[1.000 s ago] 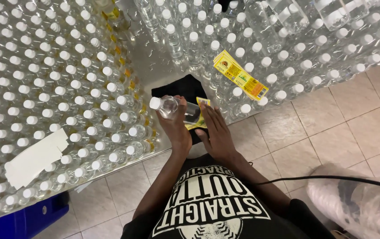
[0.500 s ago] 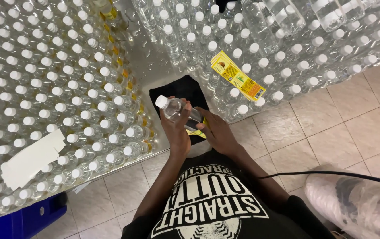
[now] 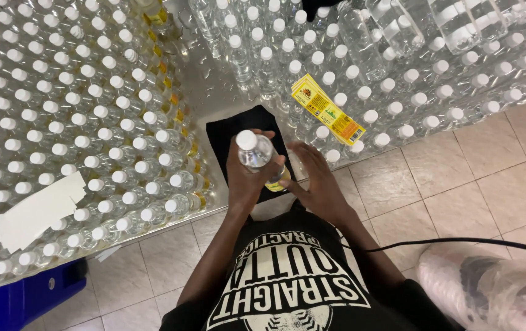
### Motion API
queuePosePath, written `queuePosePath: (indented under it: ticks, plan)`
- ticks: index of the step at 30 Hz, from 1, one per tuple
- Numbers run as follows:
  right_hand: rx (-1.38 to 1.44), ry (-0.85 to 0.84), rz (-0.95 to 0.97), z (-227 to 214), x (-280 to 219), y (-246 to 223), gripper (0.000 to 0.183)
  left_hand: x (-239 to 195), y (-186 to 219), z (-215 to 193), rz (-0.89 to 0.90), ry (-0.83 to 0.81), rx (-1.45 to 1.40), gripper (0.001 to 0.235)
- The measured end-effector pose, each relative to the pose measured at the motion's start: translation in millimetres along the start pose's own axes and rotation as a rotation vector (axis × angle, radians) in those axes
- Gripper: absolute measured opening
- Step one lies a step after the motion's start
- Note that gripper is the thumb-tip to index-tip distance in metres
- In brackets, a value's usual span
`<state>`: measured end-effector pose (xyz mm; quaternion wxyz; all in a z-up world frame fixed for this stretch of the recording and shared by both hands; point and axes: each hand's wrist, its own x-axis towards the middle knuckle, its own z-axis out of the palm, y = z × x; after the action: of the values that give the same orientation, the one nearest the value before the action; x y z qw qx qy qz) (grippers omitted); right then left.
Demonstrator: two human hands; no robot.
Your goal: Manually applying adhesive labels to clear plastic water bottles in a production environment.
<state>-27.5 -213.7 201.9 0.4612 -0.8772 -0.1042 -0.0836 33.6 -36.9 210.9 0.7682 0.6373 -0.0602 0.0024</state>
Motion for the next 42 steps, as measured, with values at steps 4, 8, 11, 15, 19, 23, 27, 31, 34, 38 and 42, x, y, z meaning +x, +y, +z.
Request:
queuePosePath:
  ticks: [4, 8, 11, 15, 19, 23, 27, 31, 34, 38, 42]
  plan:
    - [-0.018, 0.037, 0.021, 20.0, 0.2, 3.1, 0.082, -9.0, 10.1, 25.8, 0.031, -0.138, -0.013, 0.075]
    - [0.135, 0.268, 0.194, 1.4, 1.5, 4.7, 0.078, -15.8, 17.9, 35.9, 0.216, -0.165, 0.031, 0.095]
    - [0.338, 0.364, 0.287, -19.3, 1.9, 15.9, 0.091, -36.4, 11.2, 38.2, 0.370, -0.054, 0.187, 0.067]
    - [0.623, 0.525, 0.429, -50.4, 9.1, -1.7, 0.076, -54.1, -9.9, 54.9, 0.572, -0.042, 0.526, 0.035]
    - [0.579, 0.477, 0.342, -58.3, 1.7, -3.6, 0.080, -53.1, -10.8, 68.5, 0.699, -0.024, 0.731, 0.038]
    - [0.562, 0.381, 0.179, -54.6, -10.8, 10.4, 0.084, -52.3, -11.0, 66.0, 0.710, 0.037, 0.742, 0.032]
    - [0.612, 0.270, 0.023, -47.9, -12.7, 17.7, 0.082, -48.6, -0.2, 54.1, 0.697, 0.025, 0.732, 0.035]
    - [0.418, 0.096, -0.058, -62.3, -2.9, -7.8, 0.076, -43.5, -6.1, 39.2, 0.730, 0.032, 0.740, 0.041]
    - [0.512, 0.054, -0.171, -47.2, 2.8, -3.7, 0.069, -36.9, -8.9, 24.1, 0.736, 0.029, 0.731, 0.041]
    - [0.608, -0.008, -0.194, -30.5, 8.5, 6.3, 0.062, -27.1, -7.8, 2.3, 0.709, 0.000, 0.725, 0.045]
    - [0.509, -0.103, -0.191, -21.3, 30.7, -14.4, 0.053, -19.7, -34.2, -29.3, 0.623, -0.083, 0.738, 0.044]
